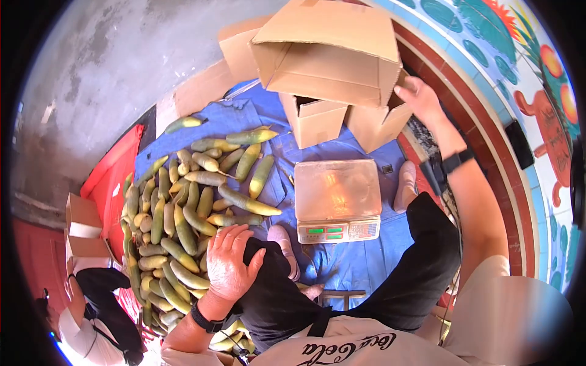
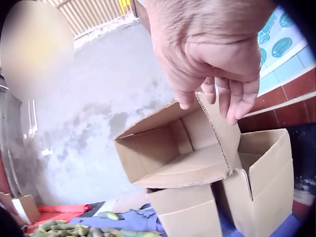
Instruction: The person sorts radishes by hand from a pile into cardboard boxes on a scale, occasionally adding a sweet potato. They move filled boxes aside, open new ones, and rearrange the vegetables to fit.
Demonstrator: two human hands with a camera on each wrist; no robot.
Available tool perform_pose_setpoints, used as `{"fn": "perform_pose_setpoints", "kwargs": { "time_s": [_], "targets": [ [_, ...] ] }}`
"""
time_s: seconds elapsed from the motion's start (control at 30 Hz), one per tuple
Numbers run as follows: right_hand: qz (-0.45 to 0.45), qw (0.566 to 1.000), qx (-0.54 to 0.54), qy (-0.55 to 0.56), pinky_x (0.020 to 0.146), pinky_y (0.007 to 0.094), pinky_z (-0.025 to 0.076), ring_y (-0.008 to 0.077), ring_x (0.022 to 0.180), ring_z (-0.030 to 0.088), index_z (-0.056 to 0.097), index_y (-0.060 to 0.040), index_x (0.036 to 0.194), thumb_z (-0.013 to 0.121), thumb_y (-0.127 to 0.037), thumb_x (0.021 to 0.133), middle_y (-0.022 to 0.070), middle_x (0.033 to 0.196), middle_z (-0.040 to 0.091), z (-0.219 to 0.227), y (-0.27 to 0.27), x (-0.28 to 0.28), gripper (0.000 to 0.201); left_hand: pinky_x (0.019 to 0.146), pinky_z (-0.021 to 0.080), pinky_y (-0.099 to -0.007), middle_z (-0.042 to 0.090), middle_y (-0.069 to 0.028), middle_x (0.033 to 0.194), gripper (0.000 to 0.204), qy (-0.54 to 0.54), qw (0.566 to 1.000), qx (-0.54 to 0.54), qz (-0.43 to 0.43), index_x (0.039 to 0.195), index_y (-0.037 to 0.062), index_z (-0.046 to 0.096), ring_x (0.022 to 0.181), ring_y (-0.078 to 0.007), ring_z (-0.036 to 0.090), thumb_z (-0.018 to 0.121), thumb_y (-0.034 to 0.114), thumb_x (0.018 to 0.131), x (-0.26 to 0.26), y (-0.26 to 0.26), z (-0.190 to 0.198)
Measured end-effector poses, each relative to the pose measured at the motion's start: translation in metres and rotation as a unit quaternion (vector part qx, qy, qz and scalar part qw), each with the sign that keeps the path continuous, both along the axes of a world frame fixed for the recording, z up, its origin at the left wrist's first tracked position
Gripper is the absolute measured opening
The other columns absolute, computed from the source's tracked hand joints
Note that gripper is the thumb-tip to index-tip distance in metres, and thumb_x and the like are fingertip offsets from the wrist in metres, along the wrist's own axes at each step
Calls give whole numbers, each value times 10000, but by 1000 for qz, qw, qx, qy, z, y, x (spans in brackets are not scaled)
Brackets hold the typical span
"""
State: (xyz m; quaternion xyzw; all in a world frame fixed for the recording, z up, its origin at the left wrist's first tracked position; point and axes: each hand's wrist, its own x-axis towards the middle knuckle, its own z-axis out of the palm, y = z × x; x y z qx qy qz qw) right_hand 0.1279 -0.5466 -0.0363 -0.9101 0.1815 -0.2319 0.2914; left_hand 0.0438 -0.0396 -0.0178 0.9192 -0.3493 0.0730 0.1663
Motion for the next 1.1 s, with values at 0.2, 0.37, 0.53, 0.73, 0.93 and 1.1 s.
{"fn": "perform_pose_setpoints", "kwargs": {
  "time_s": [0.2, 0.37, 0.53, 0.73, 0.93, 1.1],
  "targets": [
    [-52, 995, 81, 18, 894, 387, 463, 353, 1047, 601, 575, 6, 1157, 660, -343, 791, 251, 1082, 628, -32, -27, 82, 513, 878, 416, -423, 623, -114, 1050, 347, 3, 999, -8, 31, 977, 20, 606, 1025, -314, 560, 698, 241, 725, 2, 9, 2],
    [-132, 991, -8, -17, 843, 442, 473, 405, 980, 595, 630, 6, 1037, 572, -284, 846, 287, 962, 627, -20, -21, 80, 352, 867, 430, -422, 630, -129, 1031, 295, 15, 999, -12, 39, 946, 16, 602, 1004, -331, 569, 676, 189, 720, 7, 9, 4],
    [-80, 974, 167, -132, 619, 350, 485, 236, 682, 638, 650, 22, 968, 582, -242, 878, 134, 782, 671, 13, -26, 43, 286, 862, 434, -415, 635, -130, 1002, 269, 10, 999, -23, 34, 919, 16, 608, 1001, -326, 572, 675, 186, 722, 8, 10, 2],
    [-10, 951, 288, -109, 637, 273, 500, 159, 787, 642, 598, -8, 1103, 566, -217, 898, 64, 953, 664, 88, 16, -44, 296, 838, 435, -405, 637, -121, 983, 280, -9, 999, -38, 29, 918, 16, 610, 983, -311, 574, 684, 217, 737, 3, 12, -1],
    [56, 960, 270, -55, 785, 313, 498, 184, 908, 636, 569, 20, 1144, 554, -198, 904, 102, 1038, 648, 126, 37, -95, 325, 851, 429, -415, 620, -140, 1016, 385, -26, 999, -29, 30, 1043, 8, 579, 990, -323, 569, 686, 245, 759, -2, 13, -6],
    [24, 961, 275, 26, 818, 328, 490, 195, 921, 630, 560, 44, 1145, 552, -151, 889, 127, 1054, 648, 118, 60, -123, 322, 917, 400, -454, 553, -241, 1101, 625, -85, 990, -64, 92, 1253, -43, 443, 1035, -392, 527, 692, 234, 751, -8, 22, -23]
  ]
}}
